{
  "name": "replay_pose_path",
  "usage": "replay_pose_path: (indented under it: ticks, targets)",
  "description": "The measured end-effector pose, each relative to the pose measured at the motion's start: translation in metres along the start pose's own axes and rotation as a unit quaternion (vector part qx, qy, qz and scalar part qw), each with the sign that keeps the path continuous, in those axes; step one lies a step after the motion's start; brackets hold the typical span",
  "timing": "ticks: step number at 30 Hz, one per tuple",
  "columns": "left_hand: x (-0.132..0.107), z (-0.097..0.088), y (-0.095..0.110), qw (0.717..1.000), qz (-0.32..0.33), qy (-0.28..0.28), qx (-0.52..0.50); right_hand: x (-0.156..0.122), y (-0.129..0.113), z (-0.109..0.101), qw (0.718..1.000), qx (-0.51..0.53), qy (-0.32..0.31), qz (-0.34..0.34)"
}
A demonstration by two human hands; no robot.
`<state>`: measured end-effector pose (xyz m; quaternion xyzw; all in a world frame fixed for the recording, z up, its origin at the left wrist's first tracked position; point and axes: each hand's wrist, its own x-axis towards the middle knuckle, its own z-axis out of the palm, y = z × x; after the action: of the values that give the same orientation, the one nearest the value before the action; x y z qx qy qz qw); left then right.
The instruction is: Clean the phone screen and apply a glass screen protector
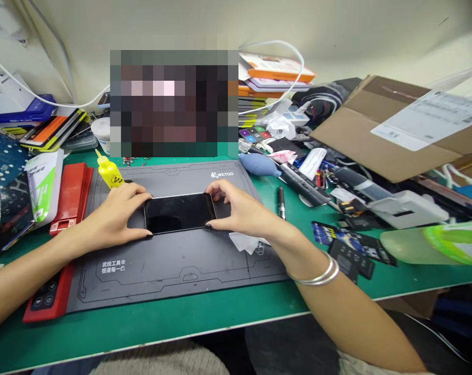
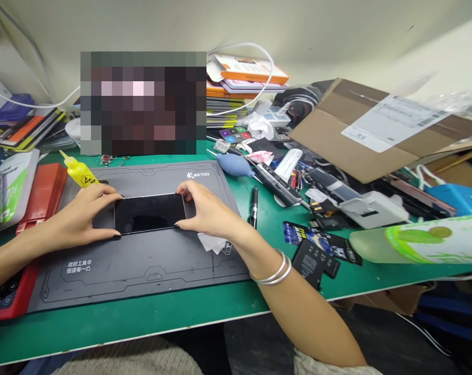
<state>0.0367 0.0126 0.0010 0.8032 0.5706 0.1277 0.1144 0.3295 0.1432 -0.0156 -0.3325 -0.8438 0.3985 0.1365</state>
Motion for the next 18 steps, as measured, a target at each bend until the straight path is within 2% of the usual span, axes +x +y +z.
replay_pose_path:
  ticks: [18]
  targets:
    - [0.0005, -0.0017, 0.0012, 0.999, 0.028, 0.021, 0.030, -0.0019, -0.0038, 0.0012, 1.000, 0.005, -0.005, -0.011]
